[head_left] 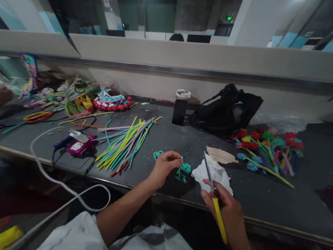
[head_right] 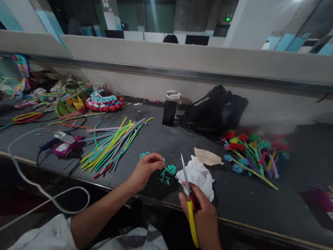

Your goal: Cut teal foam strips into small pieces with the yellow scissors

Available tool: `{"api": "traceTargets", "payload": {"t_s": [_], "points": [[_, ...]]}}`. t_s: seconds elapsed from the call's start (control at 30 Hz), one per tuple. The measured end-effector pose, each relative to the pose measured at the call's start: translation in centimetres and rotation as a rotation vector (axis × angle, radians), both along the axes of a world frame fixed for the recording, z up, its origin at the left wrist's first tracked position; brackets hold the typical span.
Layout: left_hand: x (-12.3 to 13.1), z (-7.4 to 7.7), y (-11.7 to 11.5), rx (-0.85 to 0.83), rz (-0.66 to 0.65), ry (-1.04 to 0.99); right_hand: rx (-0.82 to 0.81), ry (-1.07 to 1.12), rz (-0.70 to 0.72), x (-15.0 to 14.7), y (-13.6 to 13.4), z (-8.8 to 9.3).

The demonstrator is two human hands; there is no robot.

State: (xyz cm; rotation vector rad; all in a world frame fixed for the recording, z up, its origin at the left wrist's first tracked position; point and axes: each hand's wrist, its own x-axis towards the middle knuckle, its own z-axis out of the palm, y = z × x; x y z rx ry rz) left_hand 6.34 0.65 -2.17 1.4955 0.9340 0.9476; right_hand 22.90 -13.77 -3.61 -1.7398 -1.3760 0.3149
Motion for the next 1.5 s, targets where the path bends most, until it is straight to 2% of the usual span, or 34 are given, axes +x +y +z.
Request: {"api": "traceTargets", "payload": {"t_s": [0.1,0.17,0.27,0.37,0.57,1.2,1.5], "points": [[-0.2,1.6,-0.9,-0.354,-0.012,-0.316,0.132,-0.166,-0.011,-0.4,-0.1,-0.1],[-0.3,2.7,-1.7,-0.441,-0.027,-0.411,0.180,-0.283,0.010,-0.6,-0.2,-0.2],[-0.6,3.8,-2.6,-0.437,-0.042,-0.461,0.186,-0.400,0.052,-0.6,-0.2,-0.3],[-0.9,4.2,-3.1,-0.407,-0.062,-0.455,0.189,-0.452,0.063,-0.7,-0.1,-0.3],[-1.2,3.9,-3.1,-0.345,-0.044,-0.399,0.155,-0.437,0.103,-0.8,0.0,-0.2],[-1.4,4.3,-3.5,-0.355,-0.015,-0.379,0.147,-0.538,0.090,-0.4,-0.5,-0.9],[-1.7,4.2,-3.4,-0.344,-0.009,-0.345,0.209,-0.585,0.105,-0.2,-0.4,-0.6]]}}
